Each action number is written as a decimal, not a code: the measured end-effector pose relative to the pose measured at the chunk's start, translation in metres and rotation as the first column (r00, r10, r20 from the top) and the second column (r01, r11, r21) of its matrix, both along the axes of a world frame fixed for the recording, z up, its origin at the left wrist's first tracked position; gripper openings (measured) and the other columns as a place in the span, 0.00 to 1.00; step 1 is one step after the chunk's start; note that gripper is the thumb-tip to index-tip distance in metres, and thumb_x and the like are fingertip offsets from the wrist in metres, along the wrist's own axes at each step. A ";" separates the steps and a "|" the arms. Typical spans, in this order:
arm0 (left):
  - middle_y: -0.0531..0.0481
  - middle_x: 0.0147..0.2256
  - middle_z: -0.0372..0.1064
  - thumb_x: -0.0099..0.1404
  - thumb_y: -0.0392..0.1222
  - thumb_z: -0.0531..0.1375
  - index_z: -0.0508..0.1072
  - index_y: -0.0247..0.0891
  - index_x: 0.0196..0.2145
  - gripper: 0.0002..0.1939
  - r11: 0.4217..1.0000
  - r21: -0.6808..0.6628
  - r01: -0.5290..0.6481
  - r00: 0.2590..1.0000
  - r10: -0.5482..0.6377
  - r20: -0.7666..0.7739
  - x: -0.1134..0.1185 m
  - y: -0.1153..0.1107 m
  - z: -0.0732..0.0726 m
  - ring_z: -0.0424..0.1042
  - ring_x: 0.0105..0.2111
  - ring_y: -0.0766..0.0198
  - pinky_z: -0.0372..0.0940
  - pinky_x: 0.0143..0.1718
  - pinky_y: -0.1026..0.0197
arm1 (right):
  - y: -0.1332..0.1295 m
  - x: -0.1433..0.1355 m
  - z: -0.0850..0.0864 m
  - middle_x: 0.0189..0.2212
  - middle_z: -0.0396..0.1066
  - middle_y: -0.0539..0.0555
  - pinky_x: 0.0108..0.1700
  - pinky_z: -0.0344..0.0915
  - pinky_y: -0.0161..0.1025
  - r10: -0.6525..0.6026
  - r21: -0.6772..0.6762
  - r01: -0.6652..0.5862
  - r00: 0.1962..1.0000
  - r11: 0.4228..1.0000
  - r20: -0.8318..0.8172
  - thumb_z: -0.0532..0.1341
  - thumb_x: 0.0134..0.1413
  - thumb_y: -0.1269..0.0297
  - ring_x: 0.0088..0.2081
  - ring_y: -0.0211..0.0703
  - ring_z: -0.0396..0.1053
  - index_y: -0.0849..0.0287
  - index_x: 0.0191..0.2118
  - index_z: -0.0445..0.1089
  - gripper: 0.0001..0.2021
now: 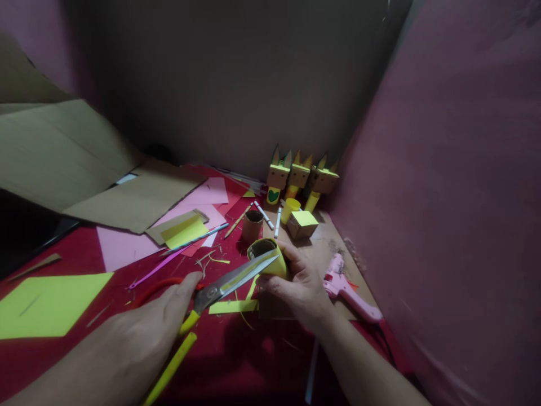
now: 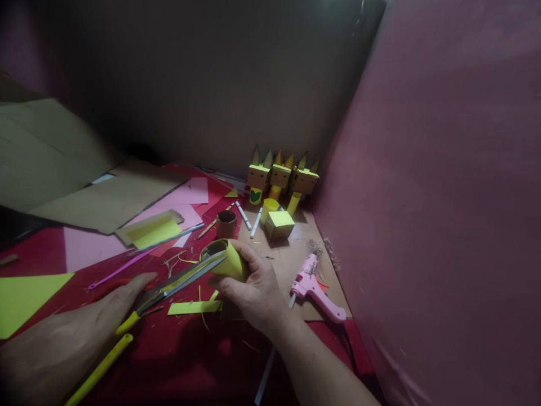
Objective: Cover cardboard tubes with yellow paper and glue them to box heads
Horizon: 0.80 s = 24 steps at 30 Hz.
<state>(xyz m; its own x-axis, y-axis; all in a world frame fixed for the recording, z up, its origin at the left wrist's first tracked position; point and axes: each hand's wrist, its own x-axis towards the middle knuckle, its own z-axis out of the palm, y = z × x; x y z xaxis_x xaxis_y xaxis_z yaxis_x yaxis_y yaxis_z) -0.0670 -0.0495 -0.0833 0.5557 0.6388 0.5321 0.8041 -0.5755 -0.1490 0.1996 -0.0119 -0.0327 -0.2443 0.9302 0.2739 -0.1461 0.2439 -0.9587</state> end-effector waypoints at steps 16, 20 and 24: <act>0.36 0.53 0.73 0.70 0.42 0.44 0.43 0.37 0.69 0.32 0.967 -0.215 -0.134 0.985 0.153 0.074 -0.008 -0.011 0.001 0.79 0.42 0.47 0.74 0.34 0.50 | 0.005 0.006 0.010 0.41 0.76 0.53 0.47 0.71 0.46 0.173 -0.156 -0.195 0.975 0.968 -0.143 0.74 0.42 0.61 0.40 0.45 0.74 0.53 0.47 0.74 0.23; 0.38 0.51 0.74 0.70 0.39 0.45 0.48 0.38 0.68 0.30 0.970 -0.187 -0.154 0.987 0.158 0.011 -0.007 -0.011 0.001 0.78 0.44 0.47 0.74 0.35 0.51 | 0.003 0.005 0.008 0.39 0.76 0.50 0.42 0.72 0.42 0.155 -0.190 -0.184 0.975 0.964 -0.158 0.75 0.39 0.62 0.38 0.42 0.74 0.51 0.47 0.75 0.24; 0.38 0.51 0.74 0.69 0.35 0.44 0.42 0.38 0.69 0.31 0.968 -0.178 -0.176 0.984 0.168 -0.056 -0.007 -0.010 0.006 0.77 0.46 0.48 0.73 0.36 0.52 | 0.002 0.006 0.006 0.38 0.75 0.49 0.44 0.72 0.42 0.154 -0.199 -0.181 0.977 0.963 -0.144 0.75 0.39 0.64 0.39 0.42 0.73 0.49 0.48 0.75 0.25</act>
